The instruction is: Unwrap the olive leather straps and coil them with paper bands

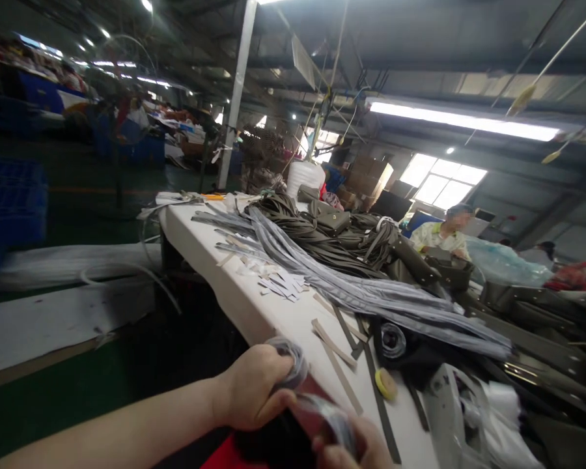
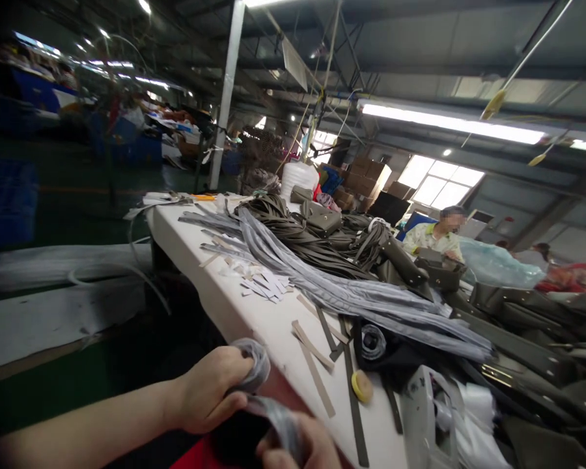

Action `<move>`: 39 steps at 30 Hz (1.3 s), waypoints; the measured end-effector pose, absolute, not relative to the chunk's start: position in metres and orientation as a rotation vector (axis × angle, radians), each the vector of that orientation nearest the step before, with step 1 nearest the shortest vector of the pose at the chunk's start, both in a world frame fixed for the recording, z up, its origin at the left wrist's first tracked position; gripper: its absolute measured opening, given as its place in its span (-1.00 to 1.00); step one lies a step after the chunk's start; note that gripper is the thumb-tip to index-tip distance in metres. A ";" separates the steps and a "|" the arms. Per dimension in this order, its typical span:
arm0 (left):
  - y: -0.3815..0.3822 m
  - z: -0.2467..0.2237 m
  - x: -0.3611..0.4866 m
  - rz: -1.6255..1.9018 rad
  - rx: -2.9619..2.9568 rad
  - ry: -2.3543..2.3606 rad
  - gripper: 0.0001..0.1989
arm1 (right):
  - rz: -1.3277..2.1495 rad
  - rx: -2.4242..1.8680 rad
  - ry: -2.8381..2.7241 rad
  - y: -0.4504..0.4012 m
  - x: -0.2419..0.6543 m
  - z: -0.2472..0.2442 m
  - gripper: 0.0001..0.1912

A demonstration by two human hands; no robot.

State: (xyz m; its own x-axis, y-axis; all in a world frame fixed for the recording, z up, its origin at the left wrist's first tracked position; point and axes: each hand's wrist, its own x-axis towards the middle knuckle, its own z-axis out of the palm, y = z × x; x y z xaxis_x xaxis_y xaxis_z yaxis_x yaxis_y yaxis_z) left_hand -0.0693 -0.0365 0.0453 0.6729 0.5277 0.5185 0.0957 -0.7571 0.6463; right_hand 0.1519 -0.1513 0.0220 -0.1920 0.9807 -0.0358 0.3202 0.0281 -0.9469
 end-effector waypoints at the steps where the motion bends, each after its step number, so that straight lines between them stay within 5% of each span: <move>1: -0.036 0.042 -0.068 0.803 2.281 0.487 -0.41 | 1.085 -1.439 -1.530 -0.150 0.158 0.022 -0.73; 6: -0.040 0.037 -0.060 0.280 1.486 0.632 -0.27 | 0.621 -1.670 -1.511 -0.136 0.170 0.013 -0.65; 13: -0.018 0.058 -0.041 0.549 0.858 0.371 -0.42 | 1.263 -1.426 -1.270 -0.137 0.119 -0.018 -0.47; 18: -0.012 0.043 -0.010 1.038 1.555 0.695 -0.59 | 1.732 -0.990 -0.962 -0.134 0.092 0.013 -0.65; 26: -0.016 0.008 -0.033 0.554 2.407 0.569 -0.59 | 1.766 -0.995 -0.886 -0.134 0.136 0.009 -0.69; 31: -0.011 0.001 -0.049 0.245 2.126 0.532 -0.49 | 1.639 -1.438 -1.286 -0.135 0.152 0.002 -0.59; 34: -0.014 -0.002 -0.055 -0.037 1.751 0.518 -0.33 | 1.283 -1.625 -1.623 -0.133 0.155 0.002 -0.51; 39: -0.024 -0.004 -0.050 0.074 1.143 0.440 -0.26 | 1.063 -1.549 -1.548 -0.129 0.137 -0.020 -0.41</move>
State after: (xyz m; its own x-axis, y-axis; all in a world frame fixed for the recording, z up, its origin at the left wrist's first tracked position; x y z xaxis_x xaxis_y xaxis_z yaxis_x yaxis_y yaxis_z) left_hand -0.0502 -0.0244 -0.0037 0.9122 0.2786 -0.3006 0.1649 0.4219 0.8915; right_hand 0.1374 -0.1293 -0.0201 -0.0475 0.9959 -0.0764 0.4285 -0.0487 -0.9022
